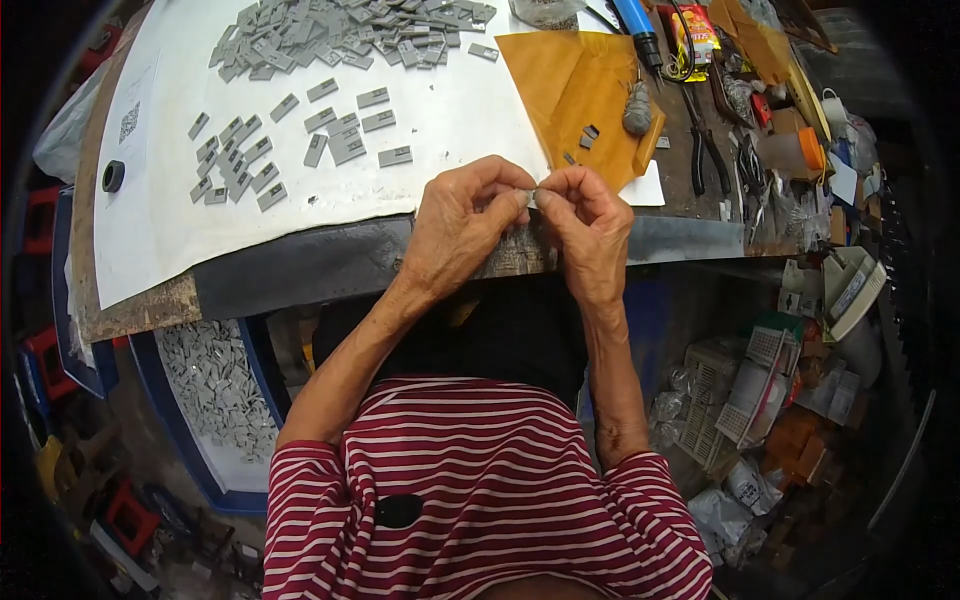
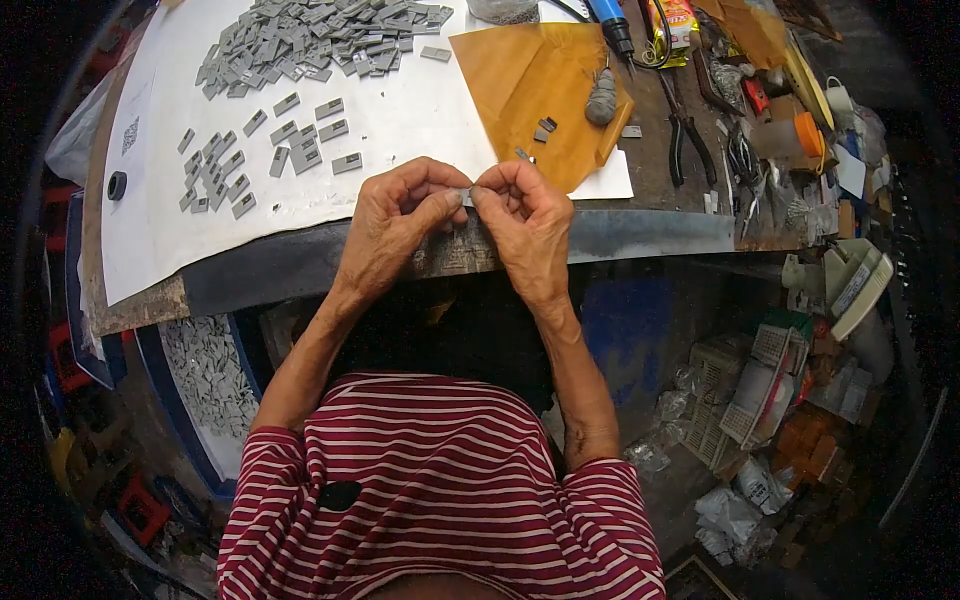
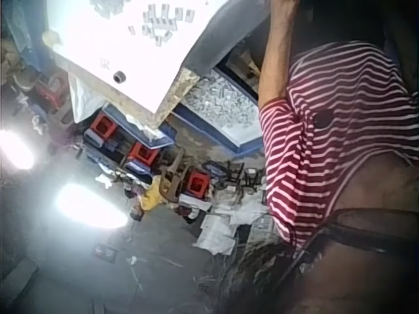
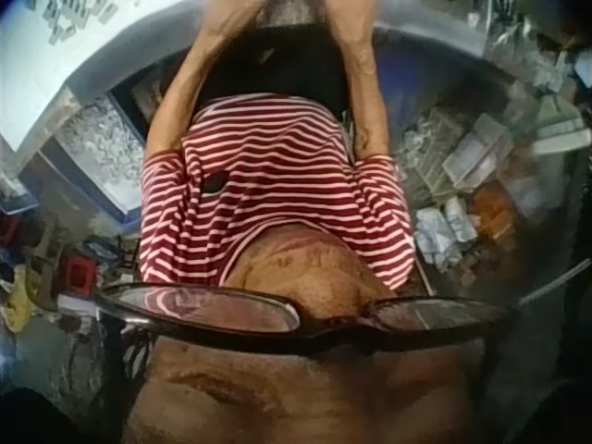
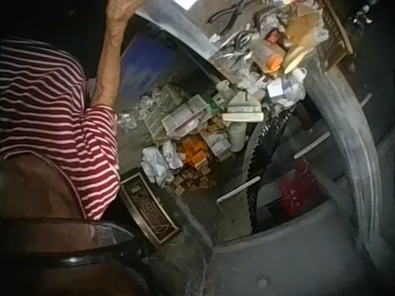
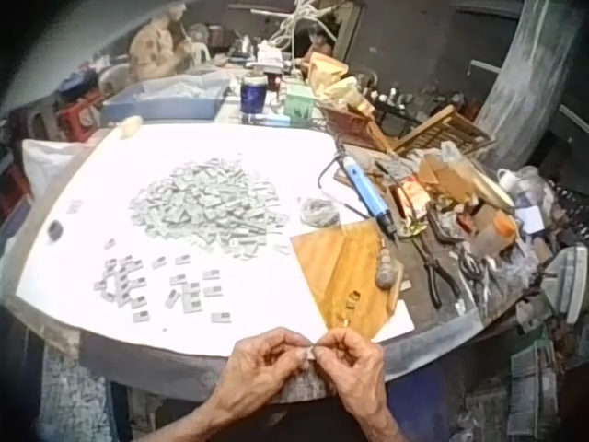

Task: Assembling small metal hardware components at a workbench.

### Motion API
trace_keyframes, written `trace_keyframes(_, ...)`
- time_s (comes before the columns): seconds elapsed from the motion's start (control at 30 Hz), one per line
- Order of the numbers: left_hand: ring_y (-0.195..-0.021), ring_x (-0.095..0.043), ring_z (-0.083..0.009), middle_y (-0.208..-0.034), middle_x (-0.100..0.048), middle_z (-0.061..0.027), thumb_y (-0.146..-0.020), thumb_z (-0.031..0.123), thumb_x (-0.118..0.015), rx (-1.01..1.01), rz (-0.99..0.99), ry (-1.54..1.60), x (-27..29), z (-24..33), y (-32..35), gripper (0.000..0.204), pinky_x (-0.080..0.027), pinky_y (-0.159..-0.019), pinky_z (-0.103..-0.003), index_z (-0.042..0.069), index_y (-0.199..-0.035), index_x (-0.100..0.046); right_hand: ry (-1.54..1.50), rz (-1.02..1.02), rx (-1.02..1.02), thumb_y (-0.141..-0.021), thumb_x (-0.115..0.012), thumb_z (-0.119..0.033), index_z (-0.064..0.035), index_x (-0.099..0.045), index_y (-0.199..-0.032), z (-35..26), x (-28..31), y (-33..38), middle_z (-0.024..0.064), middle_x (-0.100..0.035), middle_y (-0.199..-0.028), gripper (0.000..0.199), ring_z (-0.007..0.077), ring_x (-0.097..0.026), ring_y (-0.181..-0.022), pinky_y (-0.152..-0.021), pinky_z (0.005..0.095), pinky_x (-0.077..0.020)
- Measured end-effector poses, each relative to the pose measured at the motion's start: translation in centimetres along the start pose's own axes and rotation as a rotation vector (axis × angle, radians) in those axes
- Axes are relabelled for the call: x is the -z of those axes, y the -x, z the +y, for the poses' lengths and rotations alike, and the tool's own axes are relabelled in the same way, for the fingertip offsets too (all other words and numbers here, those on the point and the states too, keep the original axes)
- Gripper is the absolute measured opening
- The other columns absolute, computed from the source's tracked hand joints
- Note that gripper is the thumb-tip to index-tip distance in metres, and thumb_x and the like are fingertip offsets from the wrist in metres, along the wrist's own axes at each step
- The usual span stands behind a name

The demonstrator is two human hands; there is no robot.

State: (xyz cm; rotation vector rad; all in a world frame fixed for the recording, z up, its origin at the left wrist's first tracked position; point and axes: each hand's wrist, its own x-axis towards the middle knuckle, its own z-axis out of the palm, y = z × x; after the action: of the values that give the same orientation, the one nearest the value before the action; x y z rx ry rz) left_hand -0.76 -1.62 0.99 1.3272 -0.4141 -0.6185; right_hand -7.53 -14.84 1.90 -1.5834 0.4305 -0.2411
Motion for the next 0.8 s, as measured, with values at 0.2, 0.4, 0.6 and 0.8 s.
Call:
trace_keyframes(0.2, -0.065, -0.056, -0.0071, -0.071, -0.061, -0.0039, -0.083, 0.004, -0.052, 0.041, -0.002, 0.039, 0.25, 0.07, 0.14, 0.016, -0.046, -0.061, -0.02, -0.004, -0.093, -0.06, 0.067, 0.054, 0.044, -0.08, -0.061, -0.004, 0.0001, -0.058, -0.082, -0.04, -0.26, 0.13, -0.0052, -0.052, -0.066, 0.006, 0.0002, -0.042, -0.056, -0.05, 0.0152, -0.0333)
trace_keyframes(0.4, -0.064, -0.054, -0.0056, -0.072, -0.061, -0.0027, -0.086, 0.009, -0.055, 0.069, -0.029, 0.021, 0.6, 0.03, 0.2, 0.017, -0.043, -0.059, -0.017, -0.002, -0.097, -0.061, -0.116, -0.034, -0.073, -0.084, -0.059, -0.009, 0.0002, -0.059, -0.084, -0.33, -0.02, 0.03, -0.0031, -0.05, -0.064, 0.009, 0.0031, -0.043, -0.054, -0.047, 0.0173, -0.0328)
trace_keyframes(0.6, -0.065, -0.055, -0.0056, -0.072, -0.061, -0.0027, -0.086, 0.009, -0.054, 0.068, -0.02, 0.045, 0.63, 0.2, 0.32, 0.017, -0.043, -0.059, -0.017, -0.002, -0.097, -0.06, -0.211, -0.067, -0.079, -0.086, -0.054, -0.008, 0.0025, -0.059, -0.088, -0.11, 0.28, -0.03, 0.0009, -0.052, -0.065, 0.011, 0.0053, -0.045, -0.056, -0.048, 0.0184, -0.0352)
trace_keyframes(0.8, -0.066, -0.056, -0.0067, -0.071, -0.061, -0.0046, -0.084, 0.006, -0.051, 0.069, -0.004, 0.049, 0.7, 0.44, 0.26, 0.017, -0.046, -0.061, -0.019, -0.005, -0.094, -0.06, -0.213, -0.093, -0.059, -0.085, -0.054, -0.005, 0.0036, -0.058, -0.091, -0.09, 0.25, -0.18, 0.0019, -0.053, -0.066, 0.011, 0.0059, -0.047, -0.056, -0.049, 0.0182, -0.037)
